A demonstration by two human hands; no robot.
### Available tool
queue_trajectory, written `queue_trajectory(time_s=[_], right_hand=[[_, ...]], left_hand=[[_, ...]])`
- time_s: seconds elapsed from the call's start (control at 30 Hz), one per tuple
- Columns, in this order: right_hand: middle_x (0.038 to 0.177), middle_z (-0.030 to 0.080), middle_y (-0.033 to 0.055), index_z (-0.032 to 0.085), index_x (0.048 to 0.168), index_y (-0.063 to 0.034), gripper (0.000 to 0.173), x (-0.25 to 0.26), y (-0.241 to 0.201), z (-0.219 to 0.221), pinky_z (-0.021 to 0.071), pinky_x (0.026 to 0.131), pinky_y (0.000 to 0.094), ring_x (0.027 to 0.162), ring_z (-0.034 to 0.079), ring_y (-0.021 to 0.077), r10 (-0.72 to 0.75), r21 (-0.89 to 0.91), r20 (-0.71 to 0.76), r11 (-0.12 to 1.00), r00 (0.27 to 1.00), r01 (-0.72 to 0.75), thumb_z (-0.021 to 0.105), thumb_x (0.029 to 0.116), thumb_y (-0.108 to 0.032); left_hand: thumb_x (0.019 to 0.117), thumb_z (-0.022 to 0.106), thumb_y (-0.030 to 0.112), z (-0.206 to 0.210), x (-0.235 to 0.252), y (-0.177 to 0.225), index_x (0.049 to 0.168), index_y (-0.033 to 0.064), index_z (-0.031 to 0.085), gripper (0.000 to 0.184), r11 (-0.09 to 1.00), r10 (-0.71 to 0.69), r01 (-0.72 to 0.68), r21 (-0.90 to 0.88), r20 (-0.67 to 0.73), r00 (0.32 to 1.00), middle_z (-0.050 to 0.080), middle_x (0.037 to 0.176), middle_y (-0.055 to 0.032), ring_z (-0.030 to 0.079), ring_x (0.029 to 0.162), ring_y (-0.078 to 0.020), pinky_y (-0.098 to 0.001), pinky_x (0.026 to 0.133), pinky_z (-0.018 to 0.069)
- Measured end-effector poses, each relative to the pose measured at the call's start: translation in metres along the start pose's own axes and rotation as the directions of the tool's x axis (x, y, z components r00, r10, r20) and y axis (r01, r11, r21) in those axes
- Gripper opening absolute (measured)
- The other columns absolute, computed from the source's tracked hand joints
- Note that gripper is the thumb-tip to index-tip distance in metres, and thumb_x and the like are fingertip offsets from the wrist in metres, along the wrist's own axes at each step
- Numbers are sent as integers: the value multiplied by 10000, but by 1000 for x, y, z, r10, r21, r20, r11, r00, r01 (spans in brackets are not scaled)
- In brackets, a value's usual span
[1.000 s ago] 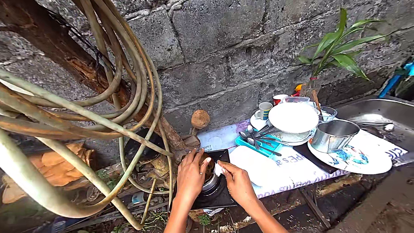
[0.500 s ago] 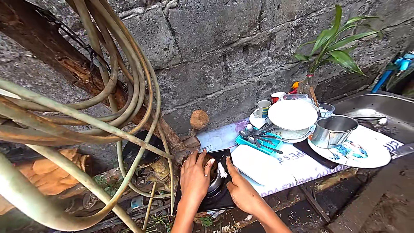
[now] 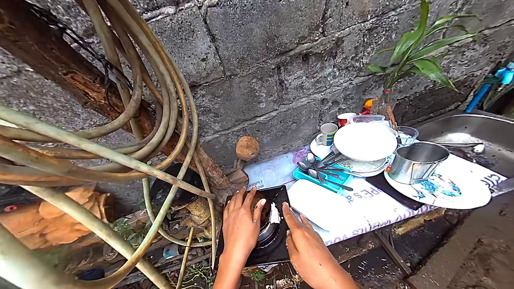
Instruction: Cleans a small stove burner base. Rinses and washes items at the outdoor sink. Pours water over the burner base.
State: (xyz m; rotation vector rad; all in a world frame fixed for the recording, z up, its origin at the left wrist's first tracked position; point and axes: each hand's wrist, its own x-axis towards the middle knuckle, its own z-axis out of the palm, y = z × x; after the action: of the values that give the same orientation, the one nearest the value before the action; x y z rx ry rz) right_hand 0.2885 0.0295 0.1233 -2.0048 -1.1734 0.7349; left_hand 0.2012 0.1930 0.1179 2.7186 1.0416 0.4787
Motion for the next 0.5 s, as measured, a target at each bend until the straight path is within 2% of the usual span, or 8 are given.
queue_trajectory(time_s=[0.03,0.07,0.1,0.17,0.3,0.37,0.43,0.5], right_hand=[[1688,204,197,103,1622,27,642,-1,-1,5,20,1293,479,1581,185,257,-18,-32,56,999,998,20,377,1046,-36],[1687,184,220,91,1613,55,656,0,-3,12,-25,1288,485,1590,142,271,-37,-52,98,998,994,43,394,1036,-20],[1690,144,241,70,1604,81,679,0,-3,19,-42,1284,486,1595,103,280,-53,-70,123,996,991,62,413,1023,2],[1690,139,244,77,1598,96,686,0,-1,26,-73,1275,506,1597,89,270,-66,-91,101,993,993,75,421,1008,21],[1680,208,225,123,1597,96,710,0,3,34,-76,1259,559,1593,121,263,-103,-127,23,986,994,105,457,974,31],[1681,195,233,107,1595,103,722,0,3,36,-79,1259,555,1594,110,271,-118,-108,26,987,993,121,458,968,35],[1692,152,229,74,1602,87,692,0,6,29,-91,1266,529,1597,84,266,-104,2,11,995,995,104,400,995,24],[1698,127,219,72,1609,66,672,2,12,21,-28,1288,476,1595,106,268,-85,149,-59,984,995,93,371,1009,17]], left_hand=[[1055,398,548,0,0,0,1483,237,560,553,1000,-1,1,1,0,1000,472,1568,-95,397,1477,-308,-553,1206,279],[1056,396,547,1,1,1,1484,240,558,551,1000,-3,3,2,0,1000,470,1569,-94,394,1479,-306,-552,1209,274],[1056,392,550,1,1,1,1485,244,557,553,1000,-7,7,5,3,1000,468,1571,-91,391,1482,-304,-549,1211,273],[1055,392,552,2,2,0,1482,242,560,554,1000,-6,6,10,2,1000,473,1567,-88,398,1477,-304,-548,1208,280],[1056,382,553,3,1,-2,1475,234,568,559,1000,15,-14,18,-17,1000,486,1558,-88,418,1463,-309,-569,1194,295],[1058,387,544,4,1,-2,1475,230,569,553,1000,18,-18,14,-17,1000,489,1554,-87,425,1458,-313,-571,1189,303],[1059,397,532,3,1,-2,1475,228,569,543,1000,15,-15,5,-12,1000,486,1557,-86,423,1459,-315,-571,1190,302],[1054,412,527,3,0,-2,1467,221,578,540,1000,25,-25,-1,-33,999,497,1547,-93,433,1451,-318,-576,1183,311]])
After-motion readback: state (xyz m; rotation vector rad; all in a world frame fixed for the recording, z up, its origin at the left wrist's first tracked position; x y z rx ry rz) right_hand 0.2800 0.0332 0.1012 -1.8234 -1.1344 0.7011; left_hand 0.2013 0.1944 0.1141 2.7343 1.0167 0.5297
